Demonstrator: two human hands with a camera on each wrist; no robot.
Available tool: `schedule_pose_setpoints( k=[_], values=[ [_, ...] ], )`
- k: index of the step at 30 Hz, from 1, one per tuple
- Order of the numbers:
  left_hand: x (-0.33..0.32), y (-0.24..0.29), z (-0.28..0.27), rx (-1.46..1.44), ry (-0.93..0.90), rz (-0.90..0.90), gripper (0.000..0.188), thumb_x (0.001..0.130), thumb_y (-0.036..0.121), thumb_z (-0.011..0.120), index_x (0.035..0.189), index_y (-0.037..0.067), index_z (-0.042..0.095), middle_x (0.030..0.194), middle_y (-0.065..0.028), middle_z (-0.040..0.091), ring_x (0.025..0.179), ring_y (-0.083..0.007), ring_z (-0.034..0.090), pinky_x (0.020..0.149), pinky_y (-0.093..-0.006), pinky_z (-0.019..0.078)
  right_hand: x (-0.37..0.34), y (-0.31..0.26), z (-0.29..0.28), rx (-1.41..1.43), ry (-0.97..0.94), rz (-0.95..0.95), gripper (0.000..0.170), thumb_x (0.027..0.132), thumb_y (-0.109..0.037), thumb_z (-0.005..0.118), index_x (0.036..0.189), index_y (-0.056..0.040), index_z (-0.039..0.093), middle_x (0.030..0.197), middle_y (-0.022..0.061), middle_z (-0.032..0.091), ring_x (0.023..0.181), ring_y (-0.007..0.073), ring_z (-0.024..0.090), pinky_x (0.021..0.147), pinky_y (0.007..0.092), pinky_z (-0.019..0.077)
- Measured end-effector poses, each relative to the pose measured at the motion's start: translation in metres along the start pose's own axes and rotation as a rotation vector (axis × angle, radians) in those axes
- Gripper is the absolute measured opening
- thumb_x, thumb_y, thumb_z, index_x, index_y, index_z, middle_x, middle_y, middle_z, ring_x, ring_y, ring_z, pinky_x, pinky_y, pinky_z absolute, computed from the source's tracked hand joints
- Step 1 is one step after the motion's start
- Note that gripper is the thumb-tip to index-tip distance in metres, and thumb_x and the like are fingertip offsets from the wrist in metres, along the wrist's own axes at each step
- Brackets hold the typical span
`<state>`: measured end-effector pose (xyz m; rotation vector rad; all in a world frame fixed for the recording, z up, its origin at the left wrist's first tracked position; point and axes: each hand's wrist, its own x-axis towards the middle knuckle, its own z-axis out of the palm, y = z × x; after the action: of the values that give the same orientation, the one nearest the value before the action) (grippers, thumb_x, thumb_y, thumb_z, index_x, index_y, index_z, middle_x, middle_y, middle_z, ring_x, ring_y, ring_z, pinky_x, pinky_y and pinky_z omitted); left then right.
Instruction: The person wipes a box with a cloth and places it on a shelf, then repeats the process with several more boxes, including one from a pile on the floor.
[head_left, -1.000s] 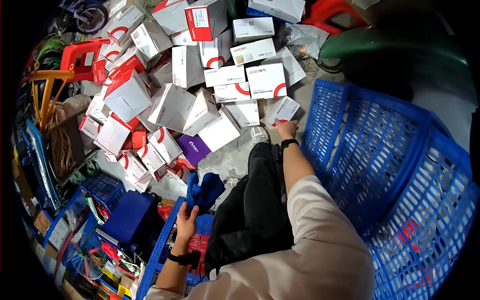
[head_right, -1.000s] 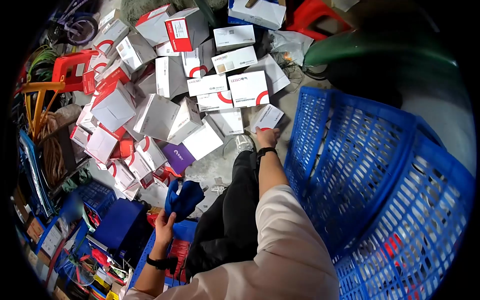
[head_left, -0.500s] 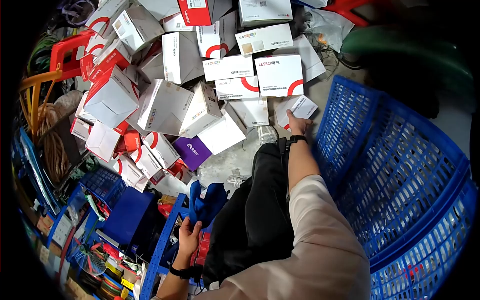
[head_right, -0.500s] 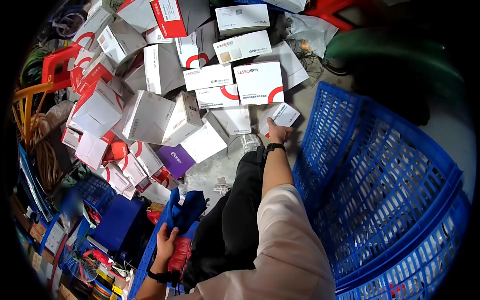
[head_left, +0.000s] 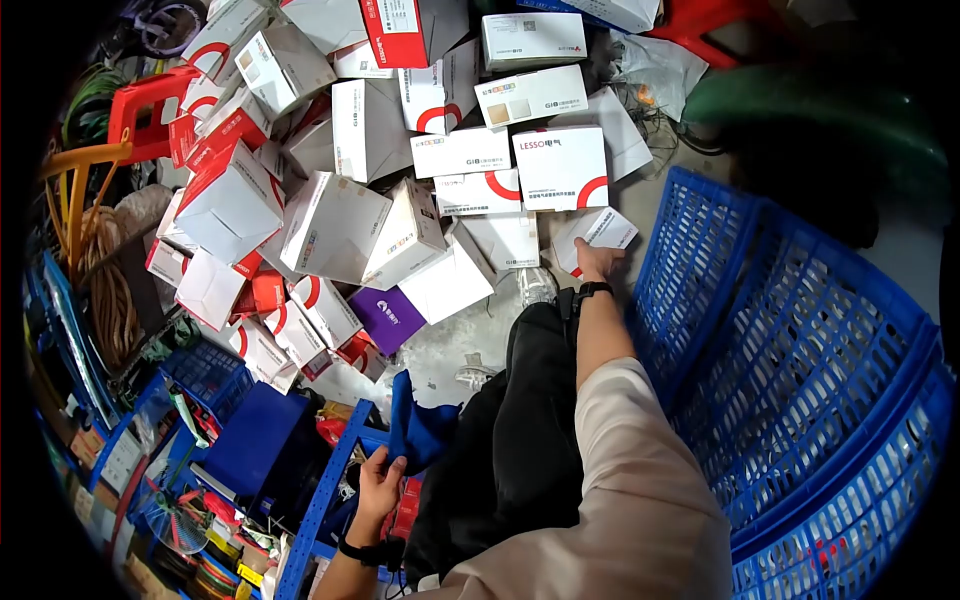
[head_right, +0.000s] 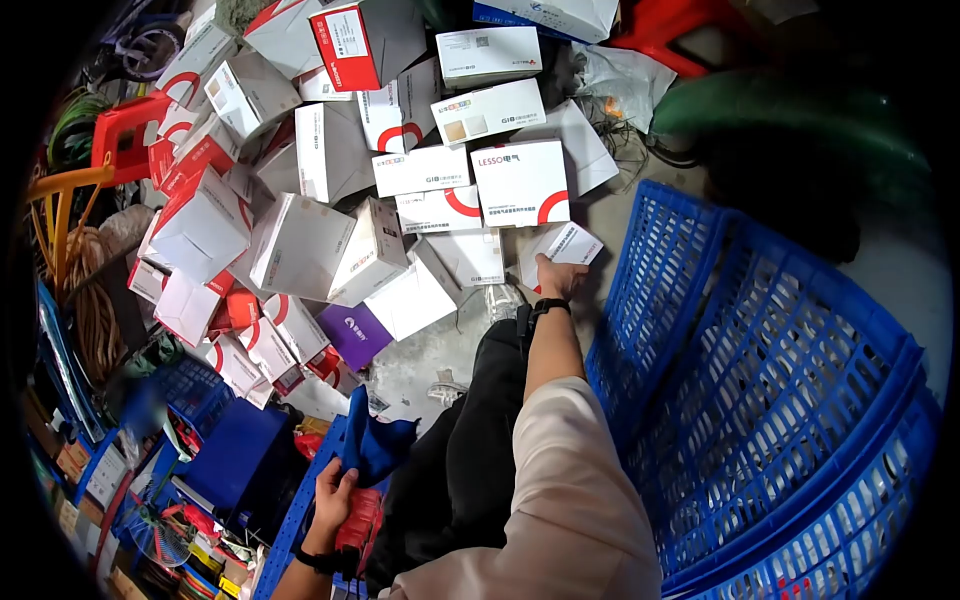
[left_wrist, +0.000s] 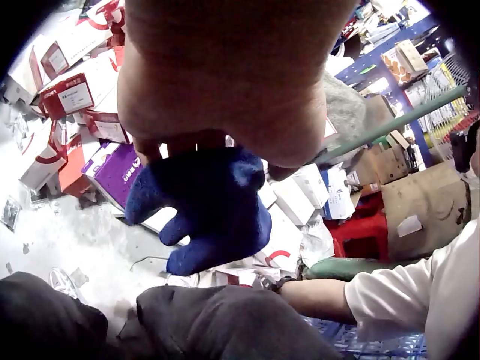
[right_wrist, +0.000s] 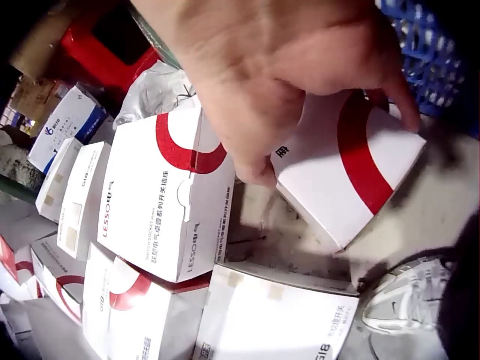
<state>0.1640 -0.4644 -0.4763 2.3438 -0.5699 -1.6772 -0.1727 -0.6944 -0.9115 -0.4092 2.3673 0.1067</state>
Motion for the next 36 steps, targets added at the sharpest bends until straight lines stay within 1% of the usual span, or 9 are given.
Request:
schedule_pose_setpoints(
  k=[3, 7, 15, 17, 20, 26, 29, 32, 36],
  values=[
    [-0.01, -0.033, -0.009, 0.075, 0.024, 0.107, 0.023, 0.101, 0.012, 0.061, 0.085, -0.004, 0.065, 0.079, -0.0053, 0.06, 0.072, -0.0108, 0.05, 0.066, -0.0261, 0.0404, -0.02, 0.006, -0.024, -0.01, -0.007, 0.035, 0.105, 0.065, -0.043, 0.091, 0.136, 0.0062, 0.032, 0.134, 0.0292, 0.049, 0.122, 0.0442, 0.057, 0.101, 0.0505, 0.052],
    [-0.03, 0.014, 0.004, 0.101, 0.094, 0.321, 0.027, 0.095, 0.003, 0.064, 0.071, -0.008, 0.06, 0.078, -0.0121, 0.059, 0.071, -0.0212, 0.055, 0.064, -0.0315, 0.0424, -0.067, 0.024, -0.07, -0.107, -0.057, -0.075, 0.104, 0.063, -0.041, 0.091, 0.135, 0.0056, 0.032, 0.138, 0.0302, 0.045, 0.123, 0.0446, 0.057, 0.102, 0.0499, 0.0515],
    [-0.098, 0.023, -0.018, 0.015, -0.048, 0.366, 0.029, 0.083, 0.009, 0.08, 0.077, 0.001, 0.052, 0.072, -0.0084, 0.057, 0.067, -0.0159, 0.052, 0.063, -0.0302, 0.0425, -0.212, 0.023, -0.172, 0.153, -0.215, -0.589, 0.104, 0.069, -0.029, 0.088, 0.145, 0.0058, 0.026, 0.137, 0.0275, 0.048, 0.131, 0.0399, 0.05, 0.109, 0.044, 0.0453],
    [-0.119, 0.023, -0.029, 0.085, -0.095, 0.349, 0.036, 0.079, 0.019, 0.088, 0.081, 0.003, 0.056, 0.072, -0.0079, 0.056, 0.064, -0.0168, 0.05, 0.061, -0.0305, 0.0434, -0.252, 0.01, -0.185, 0.66, -0.538, -0.808, 0.099, 0.073, -0.017, 0.086, 0.147, 0.0015, 0.024, 0.138, 0.0217, 0.047, 0.129, 0.0316, 0.051, 0.105, 0.0413, 0.0477],
    [-0.154, 0.021, -0.048, 0.203, -0.06, 0.502, 0.037, 0.078, 0.022, 0.089, 0.084, 0.003, 0.058, 0.072, -0.0077, 0.057, 0.061, -0.0185, 0.051, 0.059, -0.0322, 0.0448, -0.355, -0.027, -0.258, 0.809, -0.774, -0.903, 0.094, 0.075, -0.009, 0.083, 0.147, -0.0015, 0.023, 0.139, 0.0169, 0.045, 0.127, 0.0254, 0.049, 0.103, 0.0393, 0.0481],
    [-0.218, -0.015, -0.102, 0.176, 0.161, 0.396, 0.028, 0.089, 0.022, 0.075, 0.091, -0.001, 0.06, 0.073, -0.0108, 0.061, 0.069, -0.0176, 0.059, 0.064, -0.0348, 0.0486, -0.521, -0.052, -0.362, 0.957, -1.116, -1.324, 0.096, 0.074, -0.029, 0.082, 0.151, -0.0036, 0.03, 0.135, 0.0111, 0.049, 0.128, 0.0237, 0.049, 0.108, 0.0383, 0.0417],
    [-0.245, -0.044, -0.138, -0.279, 0.193, 0.382, 0.022, 0.098, 0.021, 0.063, 0.102, -0.001, 0.066, 0.084, -0.0021, 0.065, 0.078, -0.0123, 0.058, 0.071, -0.0318, 0.0483, -0.564, -0.037, -0.38, 0.969, -1.162, -1.395, 0.084, 0.076, -0.032, 0.082, 0.143, -0.0017, 0.042, 0.129, 0.0101, 0.054, 0.123, 0.0224, 0.053, 0.104, 0.0379, 0.0443],
    [-0.301, -0.049, -0.17, -0.834, 0.319, 0.456, 0.027, 0.099, 0.015, 0.06, 0.118, -0.004, 0.064, 0.108, -0.0076, 0.07, 0.099, -0.014, 0.065, 0.091, -0.0293, 0.052, -0.628, -0.023, -0.414, 1.029, -1.553, -1.336, 0.073, 0.079, -0.032, 0.081, 0.137, -0.0011, 0.049, 0.124, 0.0086, 0.06, 0.119, 0.0225, 0.058, 0.101, 0.0399, 0.048],
    [-0.363, -0.069, -0.211, -1.154, 0.28, 0.861, 0.033, 0.099, 0.014, 0.053, 0.127, -0.003, 0.057, 0.122, -0.0155, 0.068, 0.114, -0.0268, 0.068, 0.102, -0.0431, 0.0535, -0.7, 0.008, -0.441, 1.035, -1.982, -1.338, 0.07, 0.086, -0.047, 0.077, 0.139, -0.0061, 0.054, 0.128, 0.0107, 0.065, 0.112, 0.0283, 0.065, 0.093, 0.0449, 0.0548]
  ],
)
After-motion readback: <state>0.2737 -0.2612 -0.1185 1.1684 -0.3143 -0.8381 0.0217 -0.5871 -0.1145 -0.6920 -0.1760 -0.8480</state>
